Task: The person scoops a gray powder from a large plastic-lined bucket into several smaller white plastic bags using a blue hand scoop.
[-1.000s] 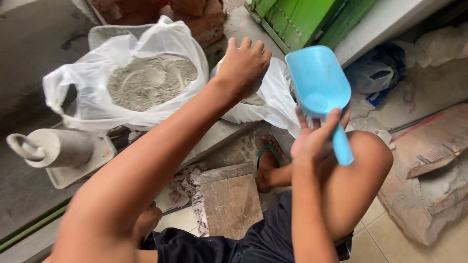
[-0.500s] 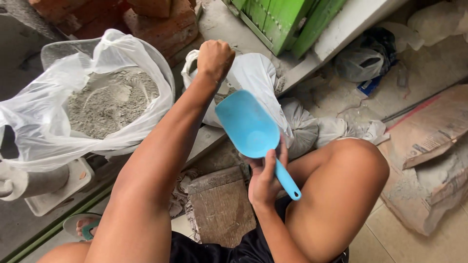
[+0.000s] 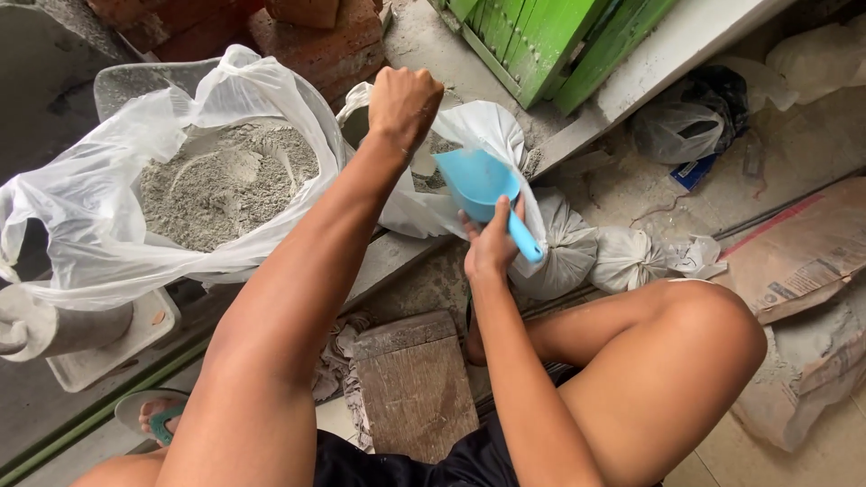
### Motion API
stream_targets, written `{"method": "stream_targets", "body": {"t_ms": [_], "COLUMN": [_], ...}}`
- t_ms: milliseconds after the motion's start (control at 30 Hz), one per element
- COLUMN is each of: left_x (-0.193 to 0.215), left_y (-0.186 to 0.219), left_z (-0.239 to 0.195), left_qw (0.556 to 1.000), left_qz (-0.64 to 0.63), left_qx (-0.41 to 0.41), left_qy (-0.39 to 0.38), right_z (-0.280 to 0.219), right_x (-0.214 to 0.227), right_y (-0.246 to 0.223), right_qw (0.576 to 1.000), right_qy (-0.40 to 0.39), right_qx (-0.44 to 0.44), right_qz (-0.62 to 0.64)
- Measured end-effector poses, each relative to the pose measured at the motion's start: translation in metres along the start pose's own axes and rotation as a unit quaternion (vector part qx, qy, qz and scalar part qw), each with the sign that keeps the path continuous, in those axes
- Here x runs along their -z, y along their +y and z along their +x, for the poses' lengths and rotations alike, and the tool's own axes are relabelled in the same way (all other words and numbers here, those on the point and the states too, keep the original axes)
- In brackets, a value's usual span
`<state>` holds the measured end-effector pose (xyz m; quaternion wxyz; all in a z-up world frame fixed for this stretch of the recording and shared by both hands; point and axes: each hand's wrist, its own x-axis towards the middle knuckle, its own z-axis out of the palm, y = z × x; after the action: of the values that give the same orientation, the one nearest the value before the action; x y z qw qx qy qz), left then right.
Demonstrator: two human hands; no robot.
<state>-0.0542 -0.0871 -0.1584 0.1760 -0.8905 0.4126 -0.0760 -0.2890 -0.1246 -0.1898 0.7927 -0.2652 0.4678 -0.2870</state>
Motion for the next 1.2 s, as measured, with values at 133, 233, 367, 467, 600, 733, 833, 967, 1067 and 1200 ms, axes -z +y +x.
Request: {"method": "stream_targets", "body": {"t_ms": [133, 233, 367, 467, 600, 733, 833, 967, 1067, 1200], "left_x": [0.014, 0.027, 0.035, 0.033, 0.034, 0.032, 0.035, 0.051, 0.049, 0.056], "left_y": [-0.016, -0.023, -0.028, -0.023, -0.023, -0.019, -0.02, -0.022, -0.021, -0.022], "left_z": [-0.013, -0.026, -0.036, -0.035, -0.037, -0.044, -0.043, -0.052, -0.053, -0.056], "left_qw": [0.991, 0.977, 0.967, 0.96, 0.958, 0.95, 0.944, 0.933, 0.93, 0.927], "left_qz": [-0.107, -0.172, -0.205, -0.222, -0.216, -0.228, -0.246, -0.3, -0.305, -0.321], "left_qx": [0.041, 0.091, 0.131, 0.136, 0.14, 0.139, 0.15, 0.143, 0.134, 0.13], "left_qy": [0.07, 0.083, 0.078, 0.098, 0.129, 0.163, 0.159, 0.136, 0.154, 0.144], "right_z": [0.063, 0.085, 0.099, 0.109, 0.11, 0.116, 0.107, 0.097, 0.109, 0.111], "right_x": [0.018, 0.025, 0.026, 0.026, 0.024, 0.027, 0.015, -0.001, -0.006, -0.004], "right_y": [0.019, 0.01, -0.005, -0.006, -0.004, 0.009, 0.026, 0.044, 0.056, 0.069], "right_qw": [0.871, 0.738, 0.659, 0.683, 0.673, 0.66, 0.66, 0.701, 0.675, 0.7], "right_qy": [-0.041, -0.064, -0.125, -0.16, -0.215, -0.189, -0.201, -0.234, -0.227, -0.201], "right_qx": [0.364, 0.489, 0.531, 0.504, 0.505, 0.516, 0.532, 0.489, 0.528, 0.523], "right_qz": [-0.327, -0.46, -0.517, -0.504, -0.496, -0.512, -0.491, -0.463, -0.462, -0.443]}}
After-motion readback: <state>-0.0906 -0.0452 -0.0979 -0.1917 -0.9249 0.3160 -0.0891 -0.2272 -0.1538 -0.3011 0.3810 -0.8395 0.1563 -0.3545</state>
